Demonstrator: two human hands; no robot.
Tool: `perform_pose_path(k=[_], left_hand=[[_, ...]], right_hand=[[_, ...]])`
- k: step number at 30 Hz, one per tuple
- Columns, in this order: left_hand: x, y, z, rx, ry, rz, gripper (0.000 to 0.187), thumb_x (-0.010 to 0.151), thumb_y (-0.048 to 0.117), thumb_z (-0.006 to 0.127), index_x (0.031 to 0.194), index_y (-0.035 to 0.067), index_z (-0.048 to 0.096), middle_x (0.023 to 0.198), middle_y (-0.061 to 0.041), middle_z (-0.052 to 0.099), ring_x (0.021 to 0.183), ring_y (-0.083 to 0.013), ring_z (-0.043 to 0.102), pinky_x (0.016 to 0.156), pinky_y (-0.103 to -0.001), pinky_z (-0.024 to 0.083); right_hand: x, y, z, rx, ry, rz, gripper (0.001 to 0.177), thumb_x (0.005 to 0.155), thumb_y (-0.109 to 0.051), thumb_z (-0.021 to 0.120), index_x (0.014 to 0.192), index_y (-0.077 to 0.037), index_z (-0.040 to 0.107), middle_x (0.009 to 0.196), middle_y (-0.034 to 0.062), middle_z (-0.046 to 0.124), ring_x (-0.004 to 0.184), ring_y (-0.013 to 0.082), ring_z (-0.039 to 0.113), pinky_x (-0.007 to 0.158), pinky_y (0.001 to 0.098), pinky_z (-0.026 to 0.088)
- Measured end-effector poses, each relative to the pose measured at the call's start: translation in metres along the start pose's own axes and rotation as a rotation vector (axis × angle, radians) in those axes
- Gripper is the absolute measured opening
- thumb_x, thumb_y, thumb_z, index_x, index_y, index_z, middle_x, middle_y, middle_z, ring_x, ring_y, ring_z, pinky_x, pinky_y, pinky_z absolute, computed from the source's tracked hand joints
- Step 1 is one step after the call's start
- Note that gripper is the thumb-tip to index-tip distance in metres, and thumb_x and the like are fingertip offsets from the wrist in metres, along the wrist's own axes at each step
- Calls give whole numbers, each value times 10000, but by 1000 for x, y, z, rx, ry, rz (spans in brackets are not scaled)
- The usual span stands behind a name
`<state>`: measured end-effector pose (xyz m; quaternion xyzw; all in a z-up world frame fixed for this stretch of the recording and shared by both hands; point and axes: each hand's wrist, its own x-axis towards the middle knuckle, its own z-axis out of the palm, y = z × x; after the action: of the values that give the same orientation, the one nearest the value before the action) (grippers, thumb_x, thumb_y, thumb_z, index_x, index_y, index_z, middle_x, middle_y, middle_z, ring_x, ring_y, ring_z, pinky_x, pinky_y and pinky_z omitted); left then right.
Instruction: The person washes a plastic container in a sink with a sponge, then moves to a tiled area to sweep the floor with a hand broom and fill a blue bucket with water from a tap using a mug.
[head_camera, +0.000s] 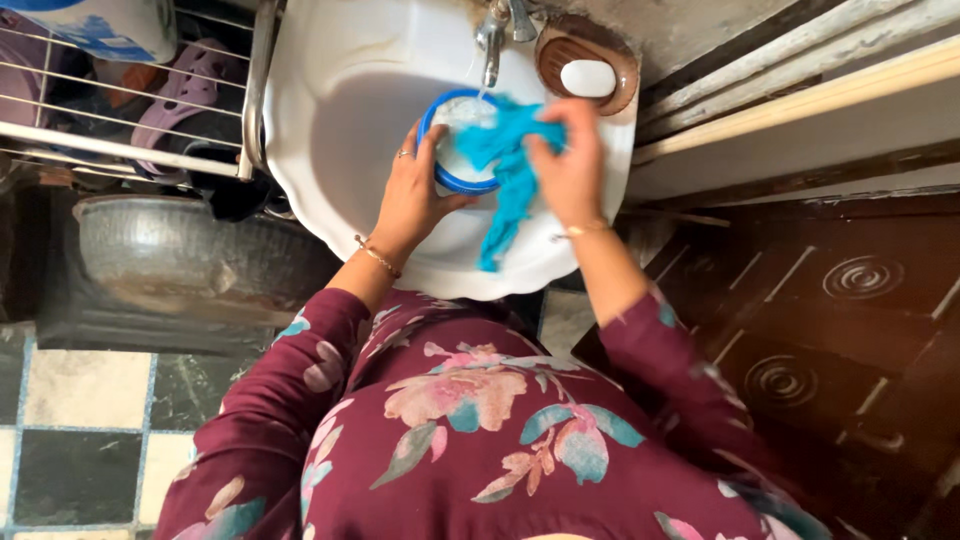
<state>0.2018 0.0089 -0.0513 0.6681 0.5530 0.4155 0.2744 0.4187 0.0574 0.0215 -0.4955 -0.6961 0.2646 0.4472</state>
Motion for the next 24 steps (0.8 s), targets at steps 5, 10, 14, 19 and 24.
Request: perform_pose_path(k=[5,10,14,19,24], left_hand=[[3,5,-8,9,-20,-28,903,624,268,988,1374,89,519,1463,-312,463,1251,-496,538,1030,-502,484],[0,6,-9,84,-64,-10,786,640,234,961,1316,103,582,1436,-326,473,1187,-501,562,993,-508,489],[0,5,-9,78,-37,75,660,660,186,945,1227,107,615,1321,-207,567,1246,-500,557,1000,-507,482],[-4,2,-9,-47,-47,37,503,689,107,909,1128,114,663,1477,-333,463,1154,-486,587,993,-498,495],[0,-3,-10,-76,-63,69,488,674,88,903,1103,100,669,1435,-330,489,1183,-498,584,996,-503,494]], right_hand=[[-5,-7,49,-443,-309,-339,332,787,-123,802,1078,-3,698,1187,199,658,1051,416,598,923,456,484],[17,28,37,-379,-301,-186,248,863,-31,734,1109,-43,704,1140,133,706,1087,354,656,979,441,522],[14,29,63,-296,-326,-299,302,792,-40,784,1089,-28,735,1082,183,680,1023,376,643,921,454,516],[30,31,60,-351,-315,-145,242,808,-9,770,1041,-75,774,1041,161,685,1001,355,649,897,434,535],[17,28,69,-201,-443,-225,257,801,21,741,1032,-82,790,1024,138,712,1008,330,668,903,430,535]])
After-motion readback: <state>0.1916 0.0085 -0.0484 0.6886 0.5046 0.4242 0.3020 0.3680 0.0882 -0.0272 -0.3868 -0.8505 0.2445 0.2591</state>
